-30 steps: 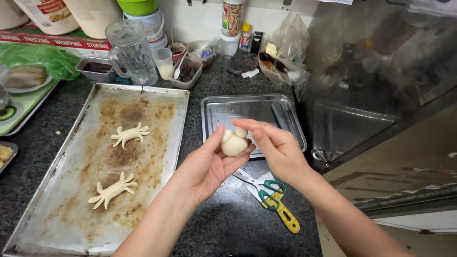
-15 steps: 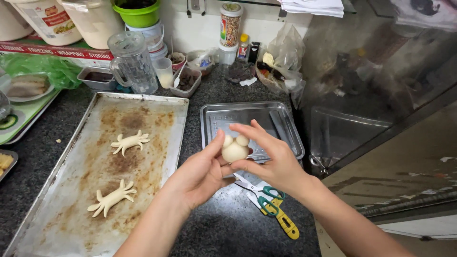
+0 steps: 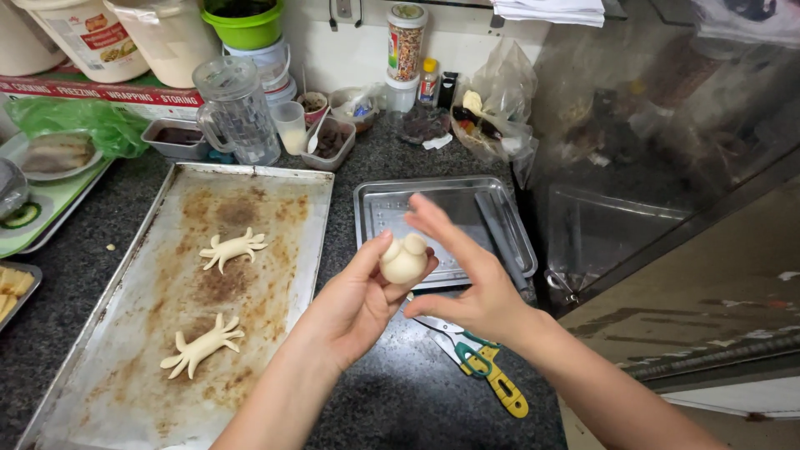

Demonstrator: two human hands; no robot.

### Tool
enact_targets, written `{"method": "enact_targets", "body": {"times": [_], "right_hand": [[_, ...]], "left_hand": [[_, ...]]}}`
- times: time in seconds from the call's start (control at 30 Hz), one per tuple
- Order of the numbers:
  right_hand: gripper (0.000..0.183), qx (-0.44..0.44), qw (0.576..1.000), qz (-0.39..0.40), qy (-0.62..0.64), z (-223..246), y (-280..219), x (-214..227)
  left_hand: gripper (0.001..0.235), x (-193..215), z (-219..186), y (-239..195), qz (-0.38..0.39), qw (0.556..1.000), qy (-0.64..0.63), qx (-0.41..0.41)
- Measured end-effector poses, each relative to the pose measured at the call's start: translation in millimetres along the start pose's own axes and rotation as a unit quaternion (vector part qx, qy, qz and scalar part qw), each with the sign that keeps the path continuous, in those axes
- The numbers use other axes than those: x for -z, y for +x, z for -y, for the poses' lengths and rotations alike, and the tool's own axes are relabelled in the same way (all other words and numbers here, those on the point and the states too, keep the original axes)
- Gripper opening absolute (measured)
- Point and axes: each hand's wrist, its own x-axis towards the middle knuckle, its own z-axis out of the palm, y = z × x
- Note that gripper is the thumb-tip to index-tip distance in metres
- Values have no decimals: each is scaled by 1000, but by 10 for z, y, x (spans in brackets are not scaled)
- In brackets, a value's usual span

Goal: The person shapes small pieces of dough into round balls and attaches them to a larger dough piece to form a bear-like figure. They then place the finished dough figure onto a baking tray alongside other shaped dough pieces.

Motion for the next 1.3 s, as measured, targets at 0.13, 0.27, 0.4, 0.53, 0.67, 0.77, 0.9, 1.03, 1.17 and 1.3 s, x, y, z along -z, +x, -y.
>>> {"method": "enact_targets", "body": {"times": [0.13,0.27,0.4,0.53,0.67,0.77,0.9,1.03,1.17,1.3], "right_hand": [[59,-12,1000,-19,-13,31,51,39],[29,-24,996,-68,-52,-80,42,67],[22,-32,993,-70,-86,-88,35,106],[21,-21,992,-70,-104,-60,52,121],[21,-21,993,-61,-94,4,71,121],[27,-36,997,-64,-39,54,86,123],[28,-45,997,-69,-13,116,129,139],[27,-77,995,-54,15,148,134,148],[31,-146,989,8,9,151,170,222],[25,-185,981,42,-33,146,177,263]], "left_hand": [[49,-8,10,2,8,1000,22,-17],[58,93,61,107,17,998,-57,2],[50,193,110,197,29,992,-120,10],[45,106,108,70,30,990,-135,9],[39,118,146,46,54,982,-181,11],[38,54,114,-35,64,979,-196,11],[38,23,97,-102,77,975,-210,11],[38,7,66,-158,78,976,-201,13],[40,-107,11,-291,37,983,-179,-5],[60,-381,-93,-553,-21,996,-85,-23]]}}
